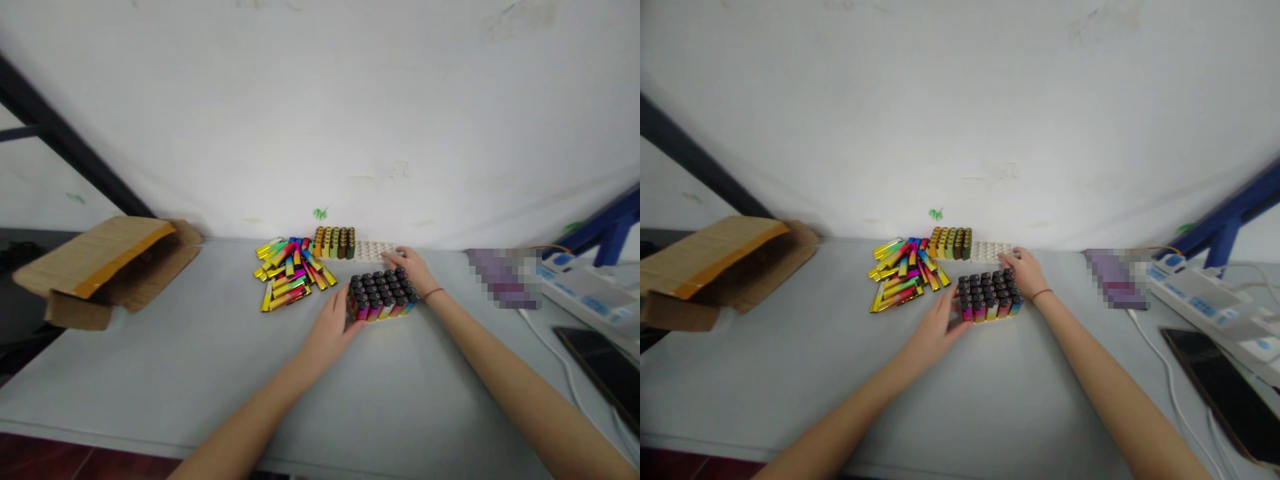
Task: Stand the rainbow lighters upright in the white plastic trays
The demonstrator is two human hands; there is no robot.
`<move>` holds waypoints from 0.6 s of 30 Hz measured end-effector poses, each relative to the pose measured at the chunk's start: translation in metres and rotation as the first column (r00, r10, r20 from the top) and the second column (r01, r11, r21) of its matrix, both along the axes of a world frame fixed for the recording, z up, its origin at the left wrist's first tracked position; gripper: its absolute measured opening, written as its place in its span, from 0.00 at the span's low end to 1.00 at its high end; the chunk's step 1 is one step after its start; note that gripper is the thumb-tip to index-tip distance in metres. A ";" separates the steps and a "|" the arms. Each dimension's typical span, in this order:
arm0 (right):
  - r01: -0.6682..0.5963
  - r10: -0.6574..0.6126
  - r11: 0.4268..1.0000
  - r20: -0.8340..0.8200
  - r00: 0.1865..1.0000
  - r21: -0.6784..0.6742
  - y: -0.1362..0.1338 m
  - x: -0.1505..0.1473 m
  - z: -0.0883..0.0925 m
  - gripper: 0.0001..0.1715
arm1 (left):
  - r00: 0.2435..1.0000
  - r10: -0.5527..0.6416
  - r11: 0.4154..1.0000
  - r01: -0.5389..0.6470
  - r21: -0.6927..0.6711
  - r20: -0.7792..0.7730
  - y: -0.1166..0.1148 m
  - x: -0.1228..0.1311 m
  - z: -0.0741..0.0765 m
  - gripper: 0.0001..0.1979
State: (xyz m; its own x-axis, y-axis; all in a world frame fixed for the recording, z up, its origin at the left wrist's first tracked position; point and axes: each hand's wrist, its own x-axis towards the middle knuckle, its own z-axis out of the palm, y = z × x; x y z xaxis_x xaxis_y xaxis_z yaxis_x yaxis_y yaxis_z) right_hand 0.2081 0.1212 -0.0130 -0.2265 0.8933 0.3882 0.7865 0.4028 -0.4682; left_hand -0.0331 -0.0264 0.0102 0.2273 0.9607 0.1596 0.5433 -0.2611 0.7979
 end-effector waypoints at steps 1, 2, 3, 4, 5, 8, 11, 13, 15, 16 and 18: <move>-0.031 0.031 0.999 -0.024 0.999 -0.012 -0.004 0.005 0.006 0.27 | 1.000 -0.006 1.000 0.006 0.005 0.001 0.000 0.000 0.000 0.37; -0.057 0.055 0.998 -0.055 0.997 -0.022 -0.011 0.010 0.012 0.29 | 1.000 -0.016 1.000 0.016 0.011 0.003 0.001 -0.001 0.000 0.37; -0.086 0.082 0.996 -0.101 0.991 -0.037 -0.019 0.014 0.017 0.31 | 1.000 -0.027 0.999 0.027 0.019 0.008 0.001 -0.001 0.000 0.37; -0.166 0.133 0.981 -0.267 0.955 -0.103 -0.030 0.018 0.022 0.32 | 0.999 -0.038 0.999 0.037 0.027 0.014 0.002 -0.002 0.000 0.37; -0.276 0.192 0.949 -0.411 0.891 -0.154 -0.041 0.020 0.026 0.35 | 0.999 -0.045 0.998 0.044 0.035 0.018 0.003 -0.002 0.000 0.37; -0.497 0.350 0.847 -0.505 0.789 -0.189 -0.074 0.019 0.030 0.53 | 0.999 -0.019 0.999 0.018 0.042 0.026 0.009 0.000 0.001 0.44; -0.461 0.337 0.866 -0.453 0.825 -0.196 -0.092 0.009 0.027 0.65 | 0.998 -0.005 1.000 0.004 0.023 0.070 0.018 0.006 0.003 0.57; -0.388 0.278 0.904 -0.440 0.854 -0.182 -0.097 0.003 0.024 0.62 | 0.989 -0.049 0.999 0.047 0.017 0.139 0.025 0.012 0.003 0.61; -0.335 0.228 0.925 -0.440 0.869 -0.182 -0.100 0.000 0.021 0.57 | 0.975 -0.077 0.997 0.078 0.005 0.208 0.031 0.015 0.002 0.59; -0.320 0.212 0.929 -0.440 0.873 -0.186 -0.101 0.000 0.020 0.55 | 0.969 -0.079 0.997 0.082 -0.004 0.233 0.033 0.015 0.001 0.57; -0.314 0.204 0.929 -0.438 0.875 -0.194 -0.104 0.001 0.018 0.54 | 0.961 -0.090 0.995 0.096 -0.011 0.262 0.035 0.014 -0.002 0.51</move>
